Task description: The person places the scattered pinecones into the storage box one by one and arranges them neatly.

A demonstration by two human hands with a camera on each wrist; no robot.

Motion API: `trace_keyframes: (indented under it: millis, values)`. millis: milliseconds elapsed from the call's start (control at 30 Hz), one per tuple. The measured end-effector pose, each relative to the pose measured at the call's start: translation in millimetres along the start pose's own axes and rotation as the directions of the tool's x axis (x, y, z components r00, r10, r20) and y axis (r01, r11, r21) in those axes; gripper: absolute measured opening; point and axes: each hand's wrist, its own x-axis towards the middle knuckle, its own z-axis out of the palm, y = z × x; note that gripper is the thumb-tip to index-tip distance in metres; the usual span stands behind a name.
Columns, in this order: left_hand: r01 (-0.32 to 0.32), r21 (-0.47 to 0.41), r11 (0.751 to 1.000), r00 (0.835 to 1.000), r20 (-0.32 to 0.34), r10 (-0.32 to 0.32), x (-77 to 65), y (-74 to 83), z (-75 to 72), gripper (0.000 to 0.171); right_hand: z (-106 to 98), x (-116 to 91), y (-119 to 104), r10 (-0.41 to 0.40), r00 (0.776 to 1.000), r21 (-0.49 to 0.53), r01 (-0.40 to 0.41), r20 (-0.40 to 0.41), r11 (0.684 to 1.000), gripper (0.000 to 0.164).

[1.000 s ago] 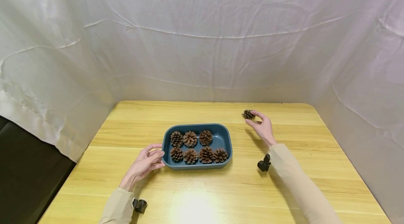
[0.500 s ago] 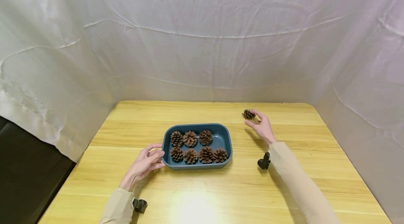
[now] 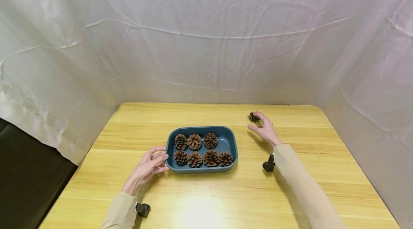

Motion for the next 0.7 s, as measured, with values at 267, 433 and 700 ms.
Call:
trace_keyframes:
  millis: [267,433,700]
  values:
    - [-0.004,-0.003,1.000,1.000,0.003,0.004,-0.2,0.3,0.2,0.038,0.4,-2.8,-4.3,0.004,1.000,-0.041,-0.004,0.020,0.999,0.084]
    - [-0.005,-0.005,1.000,1.000,0.006,0.005,-0.3,-0.2,-0.2,0.038,0.4,-1.6,-3.4,0.014,1.000,-0.085,-0.012,0.026,0.996,0.080]
    - [-0.024,-0.004,1.000,1.000,0.016,0.024,0.9,-2.5,-1.9,0.035,0.4,-1.1,-3.1,0.016,0.999,-0.148,-0.010,0.037,0.989,0.076]
